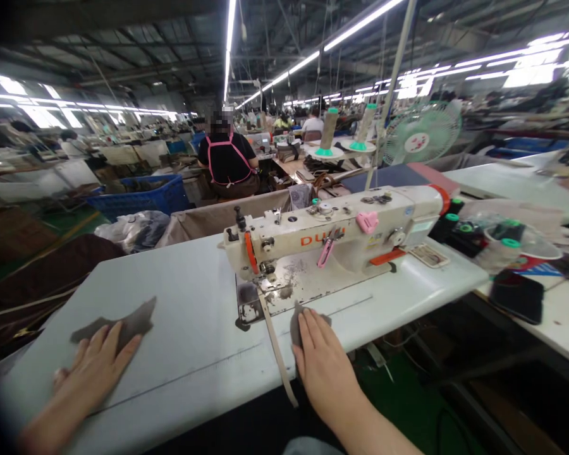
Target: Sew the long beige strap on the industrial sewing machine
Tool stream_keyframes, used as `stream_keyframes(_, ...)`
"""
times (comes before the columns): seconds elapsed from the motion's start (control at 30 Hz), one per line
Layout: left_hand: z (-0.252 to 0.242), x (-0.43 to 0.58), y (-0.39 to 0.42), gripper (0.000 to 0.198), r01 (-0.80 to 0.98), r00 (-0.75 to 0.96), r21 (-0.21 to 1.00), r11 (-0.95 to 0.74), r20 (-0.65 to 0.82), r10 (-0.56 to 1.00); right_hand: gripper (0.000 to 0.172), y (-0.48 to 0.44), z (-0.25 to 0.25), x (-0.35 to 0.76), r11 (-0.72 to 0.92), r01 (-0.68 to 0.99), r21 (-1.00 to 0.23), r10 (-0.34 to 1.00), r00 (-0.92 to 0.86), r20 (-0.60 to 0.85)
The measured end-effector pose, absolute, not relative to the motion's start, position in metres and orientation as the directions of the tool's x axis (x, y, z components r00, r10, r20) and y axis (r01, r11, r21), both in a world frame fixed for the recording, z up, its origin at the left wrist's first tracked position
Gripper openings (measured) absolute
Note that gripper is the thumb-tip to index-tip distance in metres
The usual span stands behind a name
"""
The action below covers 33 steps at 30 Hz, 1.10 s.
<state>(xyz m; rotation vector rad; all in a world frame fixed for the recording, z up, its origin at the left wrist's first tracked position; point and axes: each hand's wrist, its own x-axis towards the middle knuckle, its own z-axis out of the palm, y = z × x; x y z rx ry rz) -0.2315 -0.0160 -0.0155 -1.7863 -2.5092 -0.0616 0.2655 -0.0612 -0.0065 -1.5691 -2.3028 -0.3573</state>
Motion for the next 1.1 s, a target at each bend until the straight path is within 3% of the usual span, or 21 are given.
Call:
stream_keyframes(0.1, -0.016, -0.213, -0.023, 0.068, 0.972, -0.237, 0.005, 0.237, 0.065, 0.969, 0.055, -0.056, 0.002, 0.248, 0.484, 0.874, -0.046, 0.837, -0.446, 0.316)
stream_keyframes(0.3, 0.005, -0.145, -0.021, 0.071, 0.984, -0.082, -0.135, 0.117, 0.240, 0.967, 0.057, -0.006, 0.024, 0.224, 0.688, 0.695, -0.209, 0.725, -0.645, 0.242)
stream_keyframes(0.4, 0.003, -0.132, -0.028, 0.070, 0.992, -0.025, -0.115, 0.061, 0.289, 0.957, 0.057, 0.005, 0.017, 0.229, 0.615, 0.764, -0.195, 0.785, -0.569, 0.245)
stream_keyframes(0.6, -0.017, -0.144, -0.052, 0.070, 0.997, -0.039, -0.044, 0.056, 0.315, 0.948, 0.060, -0.018, -0.010, 0.234, 0.287, 0.951, -0.118, 0.907, -0.231, 0.353)
stream_keyframes(0.83, -0.016, -0.144, -0.051, 0.067, 0.997, -0.073, 0.002, 0.076, 0.258, 0.963, 0.061, 0.004, 0.003, 0.212, 0.623, 0.766, -0.161, 0.775, -0.576, 0.260)
stream_keyframes(0.93, -0.008, -0.143, -0.053, 0.060, 0.997, -0.072, 0.027, 0.068, 0.255, 0.964, 0.058, 0.011, -0.003, 0.251, 0.534, 0.840, -0.095, 0.814, -0.480, 0.326)
stream_keyframes(1.03, -0.004, -0.141, -0.056, 0.056, 0.996, -0.083, 0.055, 0.072, 0.254, 0.964, 0.068, 0.010, -0.017, 0.282, 0.341, 0.939, -0.036, 0.840, -0.287, 0.461)
stream_keyframes(1.1, -0.003, -0.138, -0.057, 0.055, 0.995, -0.097, 0.062, 0.083, 0.253, 0.963, 0.074, 0.006, -0.022, 0.278, 0.333, 0.943, -0.007, 0.832, -0.290, 0.473)
